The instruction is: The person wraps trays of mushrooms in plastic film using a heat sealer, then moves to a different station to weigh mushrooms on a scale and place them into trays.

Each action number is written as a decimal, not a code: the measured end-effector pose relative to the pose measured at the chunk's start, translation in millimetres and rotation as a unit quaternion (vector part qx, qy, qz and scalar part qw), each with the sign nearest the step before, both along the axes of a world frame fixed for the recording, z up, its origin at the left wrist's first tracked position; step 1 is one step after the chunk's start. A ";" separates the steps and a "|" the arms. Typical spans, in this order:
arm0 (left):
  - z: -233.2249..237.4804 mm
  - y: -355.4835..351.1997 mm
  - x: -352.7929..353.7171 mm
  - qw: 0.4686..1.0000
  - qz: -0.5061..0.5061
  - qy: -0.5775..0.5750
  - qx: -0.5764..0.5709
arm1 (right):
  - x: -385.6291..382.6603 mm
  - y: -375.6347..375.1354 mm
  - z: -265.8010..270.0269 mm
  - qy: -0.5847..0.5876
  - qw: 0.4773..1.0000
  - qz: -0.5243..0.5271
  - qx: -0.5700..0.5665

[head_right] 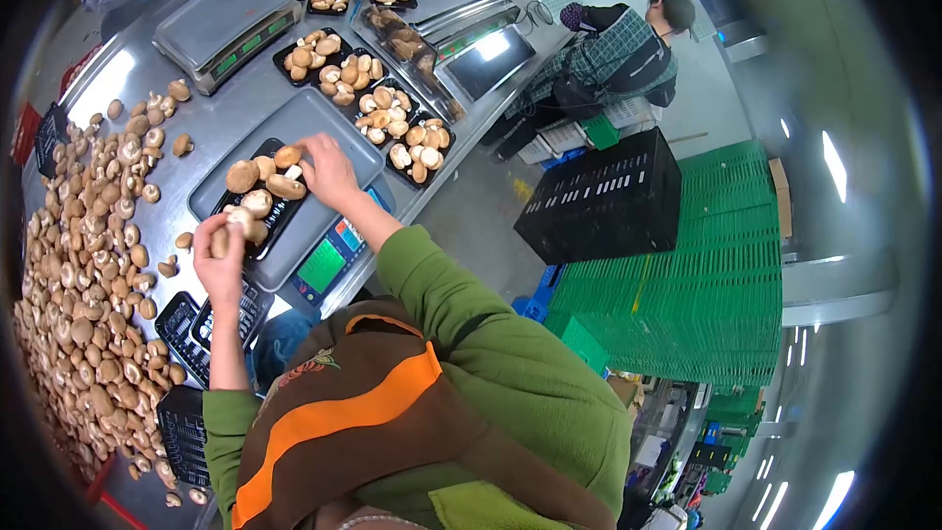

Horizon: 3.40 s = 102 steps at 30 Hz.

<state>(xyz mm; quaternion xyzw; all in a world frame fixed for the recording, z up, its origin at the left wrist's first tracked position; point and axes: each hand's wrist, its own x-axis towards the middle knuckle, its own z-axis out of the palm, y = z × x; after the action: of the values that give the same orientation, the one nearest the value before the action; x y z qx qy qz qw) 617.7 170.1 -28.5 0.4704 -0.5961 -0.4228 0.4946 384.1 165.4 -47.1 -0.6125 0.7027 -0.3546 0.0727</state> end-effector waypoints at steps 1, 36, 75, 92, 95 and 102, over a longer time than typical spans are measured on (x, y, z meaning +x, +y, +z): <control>4.4 -0.8 9.4 0.985 0.019 0.110 0.133 | -2.7 -1.6 -4.6 -0.033 0.999 -0.003 -0.012; 0.9 -92.1 -26.7 0.936 -0.191 -0.286 -0.076 | 21.0 33.1 35.1 -0.041 0.998 0.055 0.014; -136.0 -53.0 109.3 0.956 0.248 -0.087 0.128 | -27.6 36.5 7.0 -0.313 0.946 -0.065 0.054; 5.0 -26.7 4.2 0.974 -0.061 -0.205 -0.074 | -27.1 28.7 0.1 -0.320 0.942 -0.060 0.078; 8.3 1.5 29.4 0.974 0.004 -0.195 0.117 | -25.9 24.8 -6.8 -0.300 0.950 -0.037 0.082; -30.3 14.9 23.7 0.956 -0.062 -0.109 0.264 | -7.3 -24.1 5.6 -0.255 0.936 0.090 0.224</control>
<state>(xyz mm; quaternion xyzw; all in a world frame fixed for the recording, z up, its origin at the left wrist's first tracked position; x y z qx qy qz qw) 641.4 185.0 -58.8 0.5897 -0.5415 -0.5409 0.2578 376.7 141.3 -41.5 -0.5306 0.6635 -0.3240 0.4163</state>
